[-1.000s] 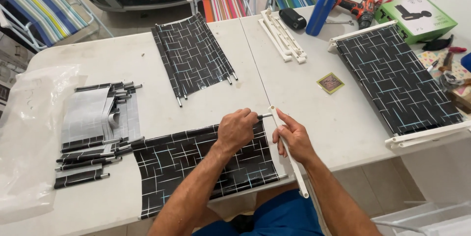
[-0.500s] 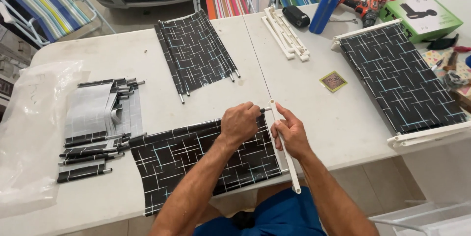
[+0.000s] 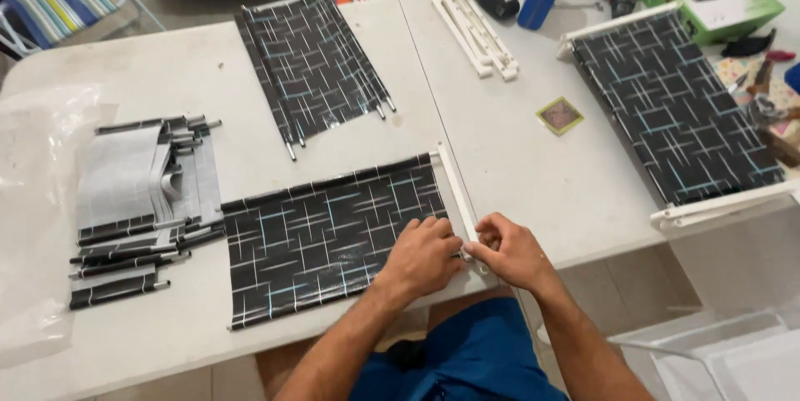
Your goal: Assembling a multi-tier shelf unit by inserting plastic support rods into the sleeves of patterned shelf liners.
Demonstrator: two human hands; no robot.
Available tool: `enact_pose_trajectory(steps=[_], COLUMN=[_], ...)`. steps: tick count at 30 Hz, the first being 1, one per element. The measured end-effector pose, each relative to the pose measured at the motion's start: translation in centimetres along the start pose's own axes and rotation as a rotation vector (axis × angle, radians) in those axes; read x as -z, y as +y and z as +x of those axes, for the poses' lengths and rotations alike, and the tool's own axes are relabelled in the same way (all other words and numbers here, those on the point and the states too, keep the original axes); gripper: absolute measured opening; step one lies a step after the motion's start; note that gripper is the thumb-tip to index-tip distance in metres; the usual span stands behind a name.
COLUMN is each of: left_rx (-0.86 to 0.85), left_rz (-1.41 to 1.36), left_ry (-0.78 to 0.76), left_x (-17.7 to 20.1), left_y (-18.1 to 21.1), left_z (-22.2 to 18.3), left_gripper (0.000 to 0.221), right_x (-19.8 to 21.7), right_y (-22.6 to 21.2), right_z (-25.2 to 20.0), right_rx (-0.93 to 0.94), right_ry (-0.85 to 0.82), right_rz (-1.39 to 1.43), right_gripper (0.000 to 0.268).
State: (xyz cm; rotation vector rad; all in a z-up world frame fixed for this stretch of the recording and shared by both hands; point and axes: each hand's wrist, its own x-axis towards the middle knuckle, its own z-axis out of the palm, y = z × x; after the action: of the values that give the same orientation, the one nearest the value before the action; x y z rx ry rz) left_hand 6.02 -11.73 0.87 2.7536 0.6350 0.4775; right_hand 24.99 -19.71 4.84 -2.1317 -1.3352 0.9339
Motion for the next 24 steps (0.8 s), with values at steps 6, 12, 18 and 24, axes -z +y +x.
enact_pose_trajectory(steps=[6, 12, 18, 24], left_rx=[0.017, 0.103, 0.011, 0.025], left_rz=[-0.045, -0.041, -0.004, -0.042], left_ry=[-0.013, 0.028, 0.131, 0.184], left_x=[-1.4, 1.3, 1.6, 3.0], left_y=[1.7, 3.5, 4.7, 4.9], left_z=[-0.3, 0.0, -0.5, -0.6], left_gripper=[0.014, 0.017, 0.017, 0.021], right_x=[-1.4, -3.1, -4.2, -5.6], right_y=[3.1, 2.9, 0.8, 2.7], right_z=[1.4, 2.2, 1.7, 3.1], right_rx=[0.025, 0.169, 0.225, 0.289], right_ry=[-0.048, -0.099, -0.202, -0.218], right_rz=[0.521, 0.988, 1.265, 1.346], right_gripper=[0.059, 0.063, 0.061, 0.063])
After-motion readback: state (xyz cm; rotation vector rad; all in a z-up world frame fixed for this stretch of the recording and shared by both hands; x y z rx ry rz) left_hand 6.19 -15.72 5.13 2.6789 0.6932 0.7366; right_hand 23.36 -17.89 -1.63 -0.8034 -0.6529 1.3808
